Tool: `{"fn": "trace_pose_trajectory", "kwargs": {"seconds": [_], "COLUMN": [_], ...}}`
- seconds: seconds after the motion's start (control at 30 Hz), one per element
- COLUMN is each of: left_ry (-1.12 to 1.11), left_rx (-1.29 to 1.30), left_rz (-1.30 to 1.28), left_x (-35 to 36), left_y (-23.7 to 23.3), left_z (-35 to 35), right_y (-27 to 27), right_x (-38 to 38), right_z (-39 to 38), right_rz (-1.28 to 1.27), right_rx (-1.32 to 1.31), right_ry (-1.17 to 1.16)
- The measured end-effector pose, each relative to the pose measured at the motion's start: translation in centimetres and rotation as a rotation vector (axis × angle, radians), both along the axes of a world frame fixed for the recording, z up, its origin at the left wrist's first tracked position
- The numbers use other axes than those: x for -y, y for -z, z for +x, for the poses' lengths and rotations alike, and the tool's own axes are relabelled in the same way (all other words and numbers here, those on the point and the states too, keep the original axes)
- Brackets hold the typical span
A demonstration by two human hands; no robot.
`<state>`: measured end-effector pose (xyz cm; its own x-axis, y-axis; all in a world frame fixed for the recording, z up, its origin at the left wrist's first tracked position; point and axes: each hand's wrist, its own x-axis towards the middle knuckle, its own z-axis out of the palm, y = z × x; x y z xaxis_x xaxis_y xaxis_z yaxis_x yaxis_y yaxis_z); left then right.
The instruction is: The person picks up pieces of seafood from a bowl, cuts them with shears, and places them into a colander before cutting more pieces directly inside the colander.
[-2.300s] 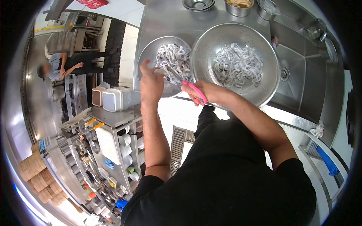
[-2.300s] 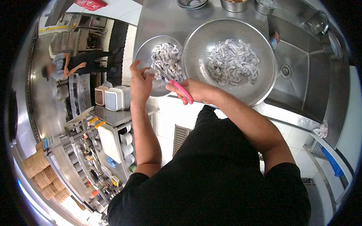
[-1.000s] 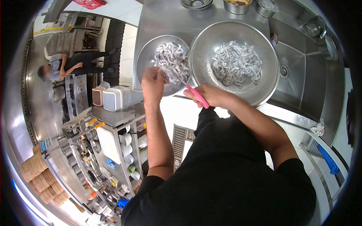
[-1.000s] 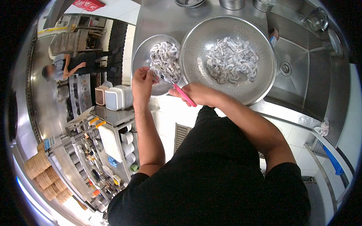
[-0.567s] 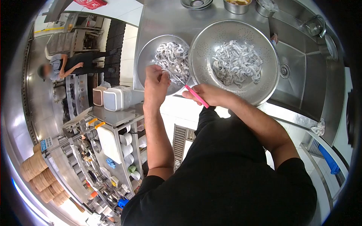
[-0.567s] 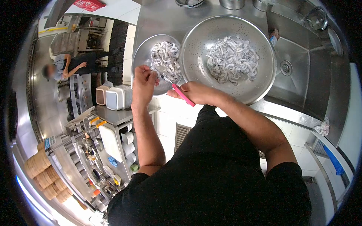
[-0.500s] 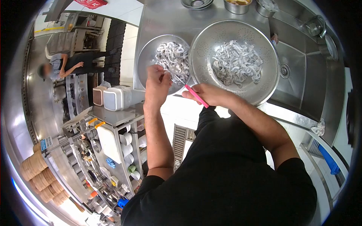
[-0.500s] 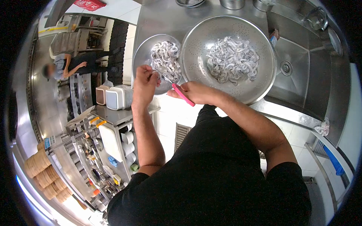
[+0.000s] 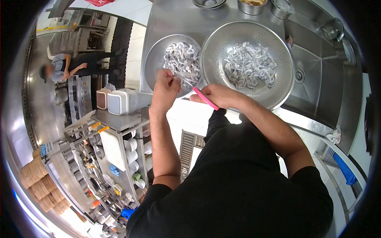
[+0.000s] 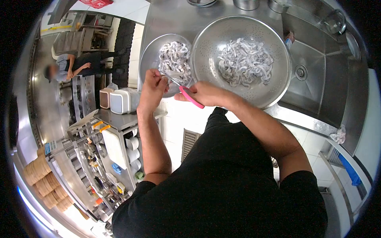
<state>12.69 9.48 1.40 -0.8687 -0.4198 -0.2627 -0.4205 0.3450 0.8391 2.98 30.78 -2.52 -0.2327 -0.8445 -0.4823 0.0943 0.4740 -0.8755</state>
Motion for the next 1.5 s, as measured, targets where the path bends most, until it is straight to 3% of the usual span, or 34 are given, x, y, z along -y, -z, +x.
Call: {"fn": "trace_pose_trajectory", "kwargs": {"seconds": [0.33,0.67,0.77,1.03,1.23,1.37,1.5], "left_ry": [-0.097,-0.069,-0.067,-0.09,-0.195,-0.088,0.033], "left_rx": [-0.019,-0.05,-0.048,-0.056,0.056,-0.031,0.191], "left_rz": [0.053,0.081,0.097,0.073,-0.142,-0.507,-0.664], "left_x": [3.3,3.9,4.7,5.5,6.2,6.9,7.1], "left_y": [1.3,1.0,1.4,2.3,3.6,5.8,6.6], "left_z": [0.0,0.6,0.8,0.9,0.1,0.4,0.1], "right_y": [0.9,1.4,1.4,1.5,0.2,-1.4,-2.2], "right_x": [3.3,6.7,7.3,7.5,7.0,5.2,1.6], "right_z": [-0.5,-2.2,-2.5,-2.4,-3.0,-4.2,-4.9], "right_rz": [0.061,0.006,0.097,0.041,0.006,-0.024,0.045], "right_rx": [-0.149,-0.094,-0.12,-0.131,0.011,0.116,0.043], "right_ry": [-0.03,-0.117,-0.139,-0.075,0.007,0.047,0.062]}}
